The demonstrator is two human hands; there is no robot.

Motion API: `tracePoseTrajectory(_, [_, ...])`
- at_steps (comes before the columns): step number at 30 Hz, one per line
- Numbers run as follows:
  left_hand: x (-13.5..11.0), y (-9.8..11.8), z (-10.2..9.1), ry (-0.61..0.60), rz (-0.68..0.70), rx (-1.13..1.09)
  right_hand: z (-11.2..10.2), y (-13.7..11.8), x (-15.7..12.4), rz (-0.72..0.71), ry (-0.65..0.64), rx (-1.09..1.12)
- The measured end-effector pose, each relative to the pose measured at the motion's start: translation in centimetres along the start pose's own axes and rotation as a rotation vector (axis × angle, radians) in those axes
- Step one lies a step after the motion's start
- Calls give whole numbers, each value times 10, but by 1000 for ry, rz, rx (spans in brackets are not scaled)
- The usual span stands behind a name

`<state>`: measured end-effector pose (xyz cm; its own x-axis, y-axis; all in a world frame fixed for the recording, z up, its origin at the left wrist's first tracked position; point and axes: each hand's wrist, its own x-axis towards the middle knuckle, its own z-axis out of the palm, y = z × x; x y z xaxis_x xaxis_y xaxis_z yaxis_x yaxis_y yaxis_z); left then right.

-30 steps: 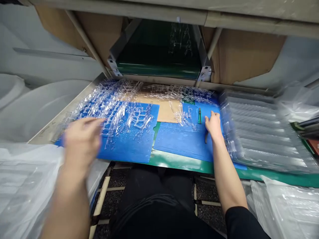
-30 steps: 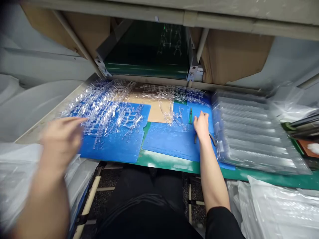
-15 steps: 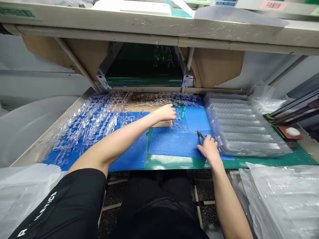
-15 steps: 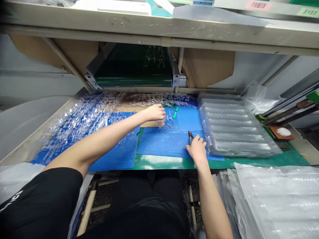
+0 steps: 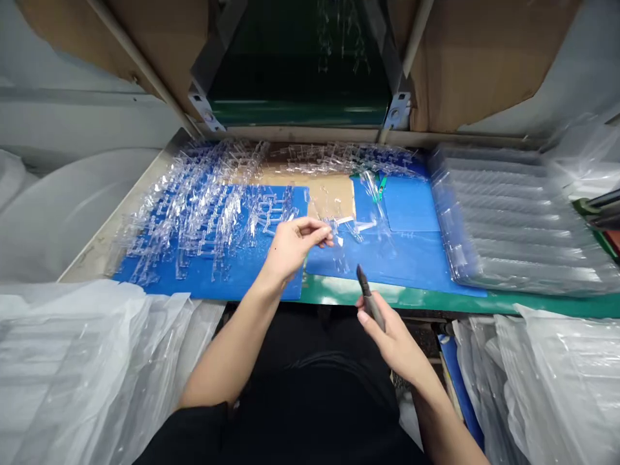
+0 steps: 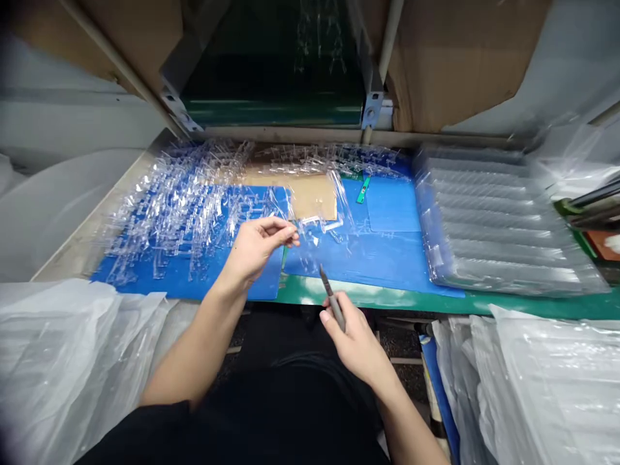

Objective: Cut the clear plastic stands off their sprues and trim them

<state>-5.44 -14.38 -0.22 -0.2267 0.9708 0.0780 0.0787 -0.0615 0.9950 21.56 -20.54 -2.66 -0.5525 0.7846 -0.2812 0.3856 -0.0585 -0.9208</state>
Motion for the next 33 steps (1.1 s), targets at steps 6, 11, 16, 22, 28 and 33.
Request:
tracePoseTrajectory(6, [-52,-32,-7,-63,-248,-159,20,-3,6,152,-157,-12])
tracePoseTrajectory(11, [-65,-42,-22,-78,-270,-183,27,4,9,214,-199,-29])
tracePoseTrajectory(16, [-71,-41,-22,-94,-313,-187,32,4,9,214,-234,-11])
tracePoseTrajectory(22, [-72,-44,-20,-78,-346,-205,32,1,11,203,-257,16])
tracePoseTrajectory(28, [-72,-45,-17,-107,-363,-257,32,5,13,182,-253,46])
tracePoseTrajectory(33, [-72,-47,-16,-111,-387,-282,31,6,13,201,-270,89])
